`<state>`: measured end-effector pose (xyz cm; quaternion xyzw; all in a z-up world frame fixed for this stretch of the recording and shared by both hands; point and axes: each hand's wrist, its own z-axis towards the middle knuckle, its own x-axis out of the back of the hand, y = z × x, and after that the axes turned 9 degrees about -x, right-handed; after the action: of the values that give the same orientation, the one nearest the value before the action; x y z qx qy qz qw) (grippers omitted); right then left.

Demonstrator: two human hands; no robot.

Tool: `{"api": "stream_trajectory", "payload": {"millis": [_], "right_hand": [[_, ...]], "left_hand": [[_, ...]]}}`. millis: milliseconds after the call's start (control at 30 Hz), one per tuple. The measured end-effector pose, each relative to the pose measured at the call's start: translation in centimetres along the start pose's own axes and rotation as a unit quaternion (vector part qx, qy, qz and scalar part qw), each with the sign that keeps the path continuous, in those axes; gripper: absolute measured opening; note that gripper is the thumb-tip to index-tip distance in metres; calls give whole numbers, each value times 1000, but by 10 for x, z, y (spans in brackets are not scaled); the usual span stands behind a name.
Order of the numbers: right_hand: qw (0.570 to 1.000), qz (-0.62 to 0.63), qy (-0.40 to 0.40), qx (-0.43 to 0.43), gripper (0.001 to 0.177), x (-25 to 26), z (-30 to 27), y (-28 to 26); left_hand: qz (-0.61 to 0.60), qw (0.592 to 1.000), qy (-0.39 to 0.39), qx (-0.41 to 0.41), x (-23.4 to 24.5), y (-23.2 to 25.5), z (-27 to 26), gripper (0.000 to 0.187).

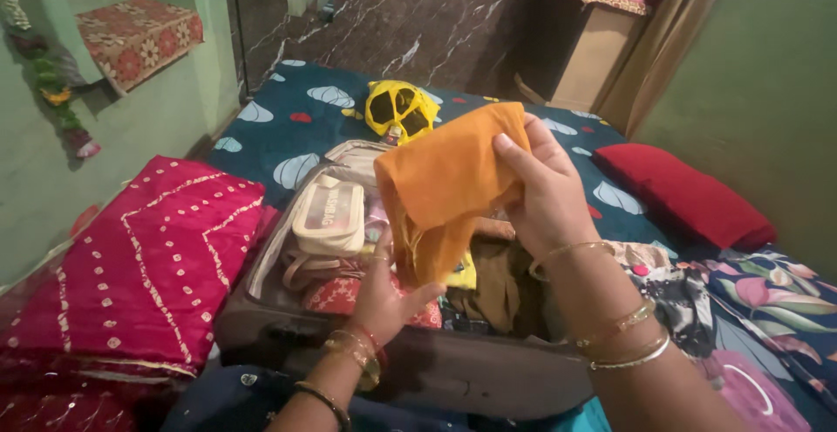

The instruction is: The person unpacks several folded garments from an open suitcase placed on a bed. They remove a light green shirt, a pink pair of pants, a patterned top, a black and white floral top, and a mustard-colored garment, placing each on the bed beside the suitcase.

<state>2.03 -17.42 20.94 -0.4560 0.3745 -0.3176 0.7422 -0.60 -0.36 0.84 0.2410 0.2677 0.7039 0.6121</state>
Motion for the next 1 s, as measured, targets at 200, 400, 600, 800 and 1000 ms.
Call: {"api": "stream_trajectory", "payload": {"millis": [200,400,600,800,1000], "right_hand": [[999,13,-6,34,35,-12,-7,-16],[998,20,36,47,36,-5,-10,-24],[997,25,69,-1,30,15,4,-11],[989,13,100,-109,20,33,29,28],[987,15,69,-144,28,41,24,47]], "left_hand": [[51,987,24,153,0,-1,10,38],[-95,983,-16,155,3,-24,-11,29],[-414,825,-13,385,-1,-9,-30,40],[-581,672,24,458,-12,12,-40,54],[-607,642,58,465,-20,8,-47,61]]}}
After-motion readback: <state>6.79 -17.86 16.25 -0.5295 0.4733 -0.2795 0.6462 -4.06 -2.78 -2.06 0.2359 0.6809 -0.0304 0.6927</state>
